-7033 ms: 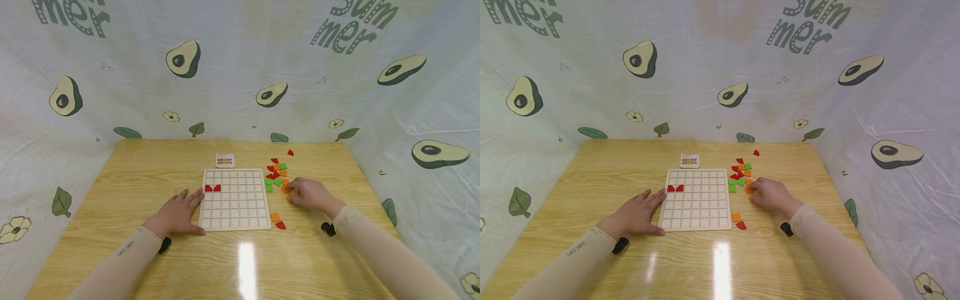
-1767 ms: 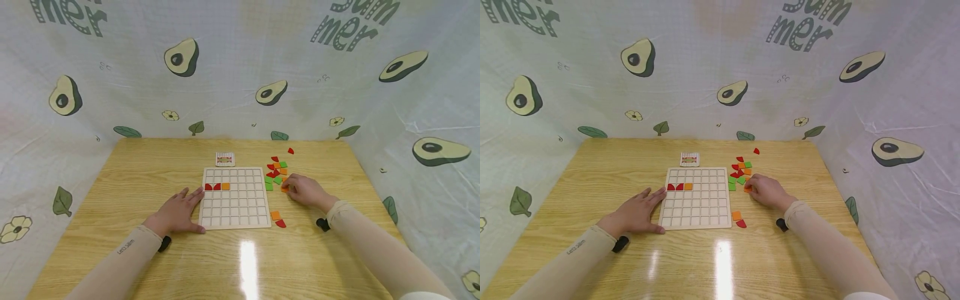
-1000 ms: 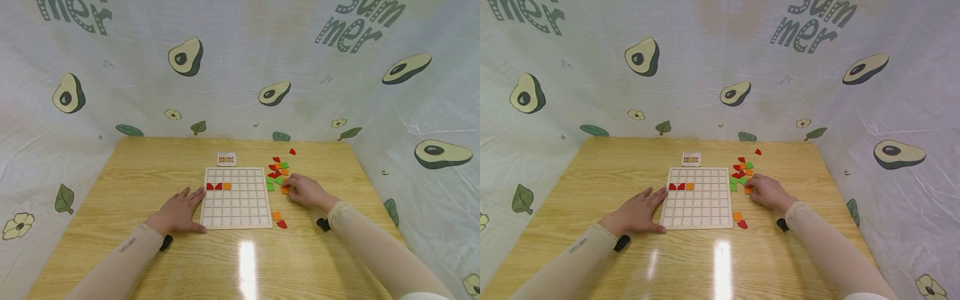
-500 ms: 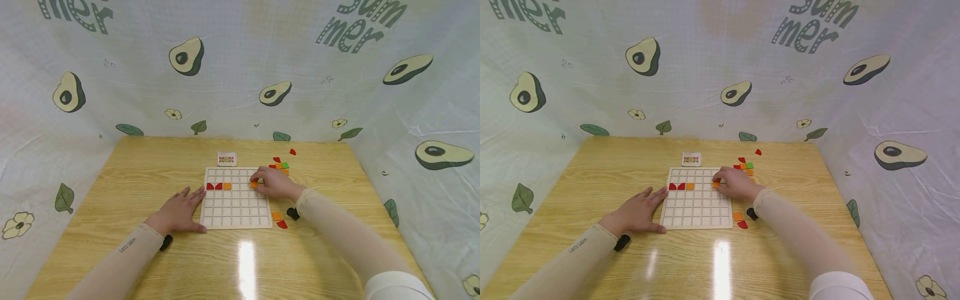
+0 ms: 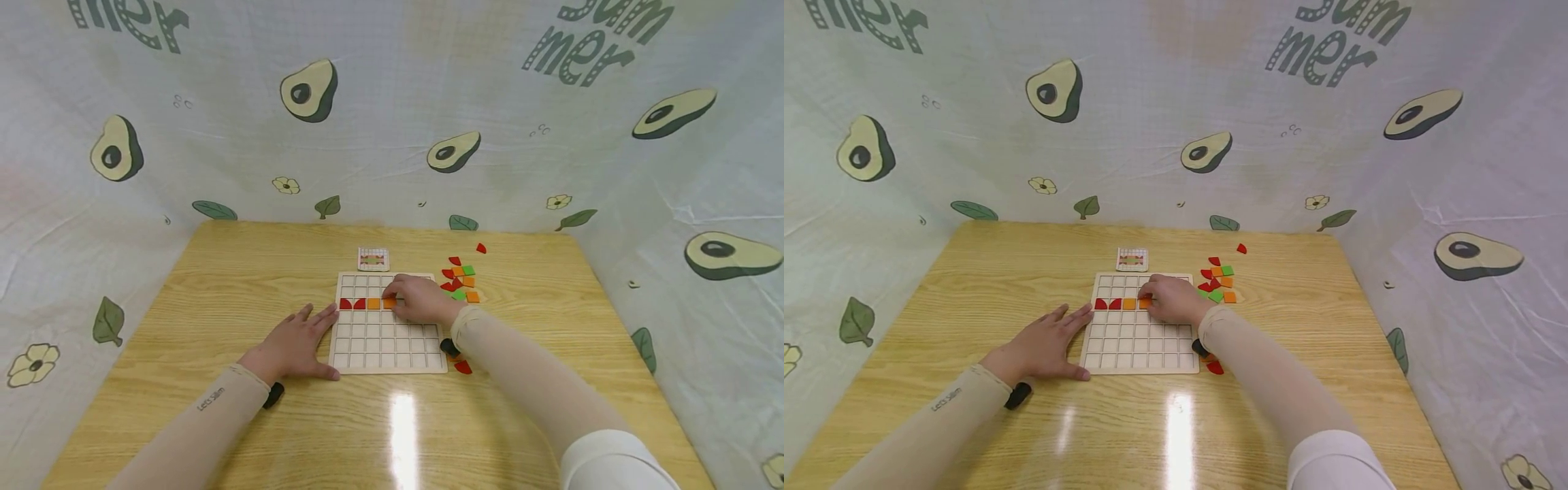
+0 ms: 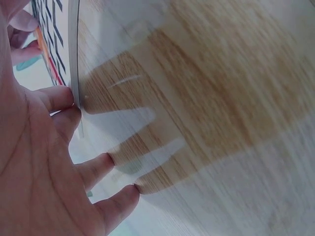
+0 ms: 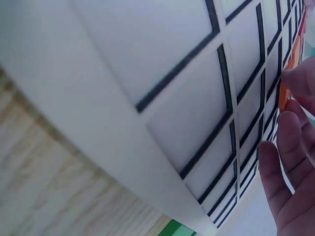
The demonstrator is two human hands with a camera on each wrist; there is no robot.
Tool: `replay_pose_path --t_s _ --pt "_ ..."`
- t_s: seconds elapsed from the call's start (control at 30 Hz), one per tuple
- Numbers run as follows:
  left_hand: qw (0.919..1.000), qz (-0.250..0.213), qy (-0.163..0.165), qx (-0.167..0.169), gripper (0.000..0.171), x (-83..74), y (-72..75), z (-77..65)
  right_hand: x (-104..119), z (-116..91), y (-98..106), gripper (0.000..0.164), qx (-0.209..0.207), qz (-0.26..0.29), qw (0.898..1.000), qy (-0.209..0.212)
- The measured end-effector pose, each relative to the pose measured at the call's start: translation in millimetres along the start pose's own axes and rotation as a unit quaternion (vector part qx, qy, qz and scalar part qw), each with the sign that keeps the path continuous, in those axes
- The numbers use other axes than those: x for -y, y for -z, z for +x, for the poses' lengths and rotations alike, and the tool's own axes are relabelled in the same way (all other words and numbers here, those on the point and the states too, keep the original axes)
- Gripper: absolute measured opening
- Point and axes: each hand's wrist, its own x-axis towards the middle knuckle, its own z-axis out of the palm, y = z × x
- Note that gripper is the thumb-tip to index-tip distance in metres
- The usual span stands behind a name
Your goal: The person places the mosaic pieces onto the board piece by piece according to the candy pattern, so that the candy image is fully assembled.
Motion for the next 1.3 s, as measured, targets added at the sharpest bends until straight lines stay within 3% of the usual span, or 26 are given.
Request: replay_pose_path --t_s 0.4,0.8,1.03,1.3 --pt "1.0 0.002 -0.001 0.003 0.118 -0.1 0.8 2.1 5.7 -1.7 7.0 0.027 0.018 0.005 1.0 -0.007" --pt "0.9999 0.012 -0.002 0.004 0.119 -0.1 0.5 3.7 2.2 -11.9 12.4 0.028 0.005 -0.008 1.0 -0.013" --pt "1.0 0.007 0.001 0.003 0.117 -1.7 1.4 1.3 -2.1 -36.6 26.8 0.032 0.017 -0.004 0.999 -0.031" --pt "1.0 0.005 -0.002 -0.001 0.116 -1.3 0.4 0.1 -17.7 -89.9 32.8 0.03 0.004 -0.006 1.0 -0.026"
